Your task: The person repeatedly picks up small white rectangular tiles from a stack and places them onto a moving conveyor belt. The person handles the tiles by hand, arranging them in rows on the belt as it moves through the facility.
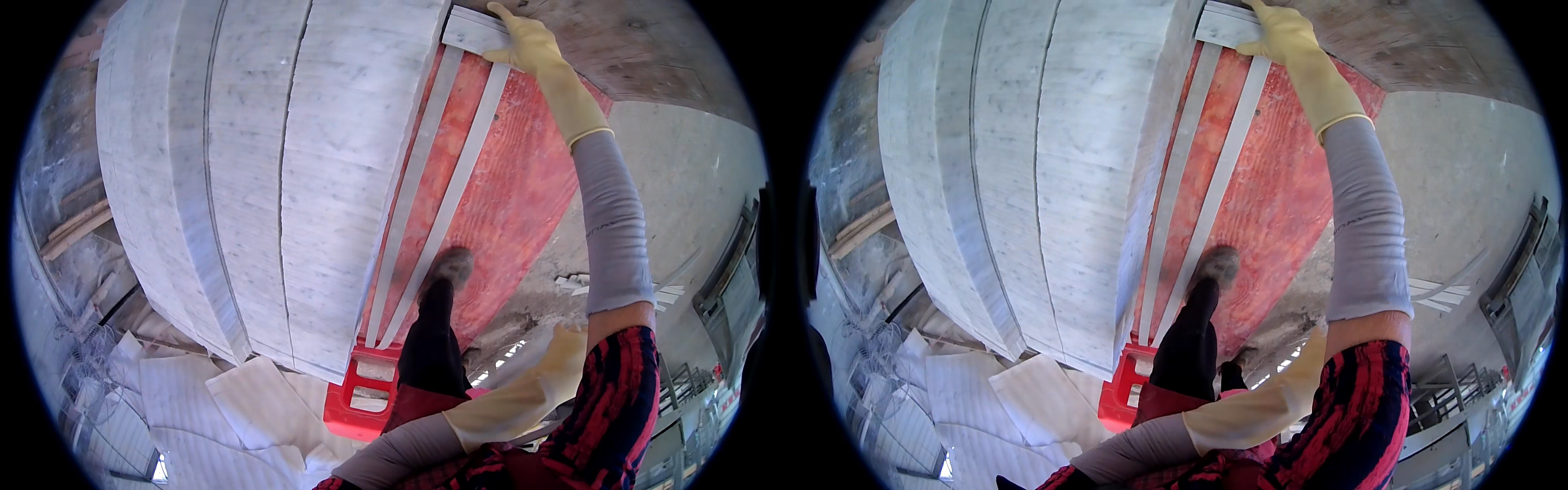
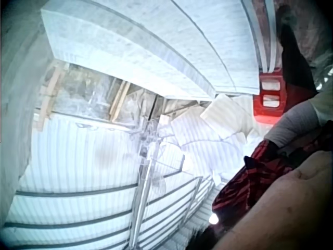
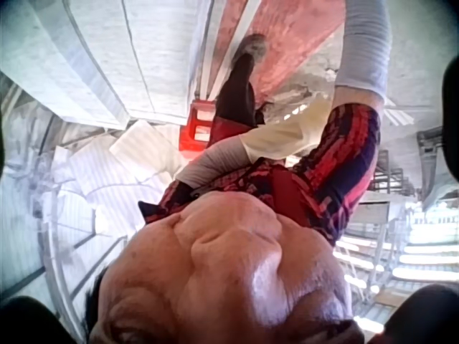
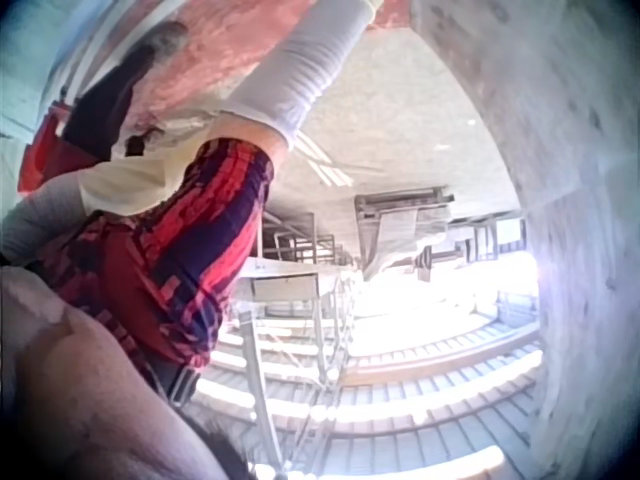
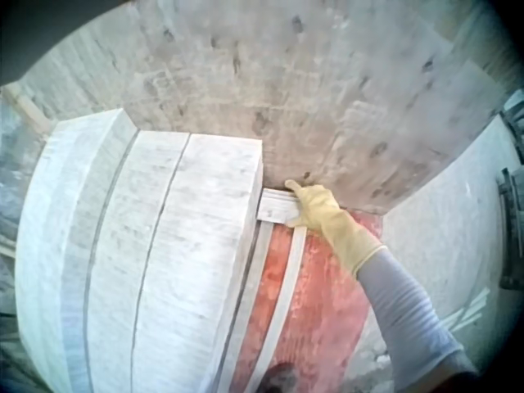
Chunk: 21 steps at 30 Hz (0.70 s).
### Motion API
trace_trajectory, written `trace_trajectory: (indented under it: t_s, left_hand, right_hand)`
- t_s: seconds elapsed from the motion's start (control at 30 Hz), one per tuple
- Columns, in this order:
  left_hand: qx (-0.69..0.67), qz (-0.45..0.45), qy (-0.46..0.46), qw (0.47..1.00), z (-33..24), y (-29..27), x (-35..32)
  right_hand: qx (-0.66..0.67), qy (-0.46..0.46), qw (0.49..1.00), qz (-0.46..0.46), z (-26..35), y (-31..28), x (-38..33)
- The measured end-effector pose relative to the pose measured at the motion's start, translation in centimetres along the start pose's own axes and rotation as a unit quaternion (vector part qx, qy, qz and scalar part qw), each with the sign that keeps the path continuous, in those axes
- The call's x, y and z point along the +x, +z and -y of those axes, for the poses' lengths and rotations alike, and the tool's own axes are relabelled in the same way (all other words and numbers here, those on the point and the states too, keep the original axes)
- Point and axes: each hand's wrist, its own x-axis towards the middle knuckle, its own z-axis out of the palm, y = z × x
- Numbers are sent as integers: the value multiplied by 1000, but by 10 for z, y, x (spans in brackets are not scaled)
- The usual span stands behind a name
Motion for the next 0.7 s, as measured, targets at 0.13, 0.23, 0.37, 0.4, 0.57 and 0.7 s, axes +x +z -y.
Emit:
trace_trajectory:
  t_s: [0.13,0.23,0.37,0.4,0.57,0.7]
  left_hand:
    - [2,2,1,1000,4,3,0]
    - [1,9,-3,1000,7,3,-6]
    - [-6,21,-12,1000,16,2,-20]
    - [-8,25,-16,1000,17,2,-22]
    - [-11,31,-13,999,17,8,-28]
    - [-16,27,-12,999,18,10,-31]
  right_hand:
    - [-119,-5,991,53,16,-13,-4]
    - [-164,4,986,27,20,0,-6]
    - [-151,32,987,35,15,14,4]
    - [-151,27,987,35,14,17,8]
    - [-199,10,976,83,16,23,12]
    - [-176,141,970,94,-38,27,-44]
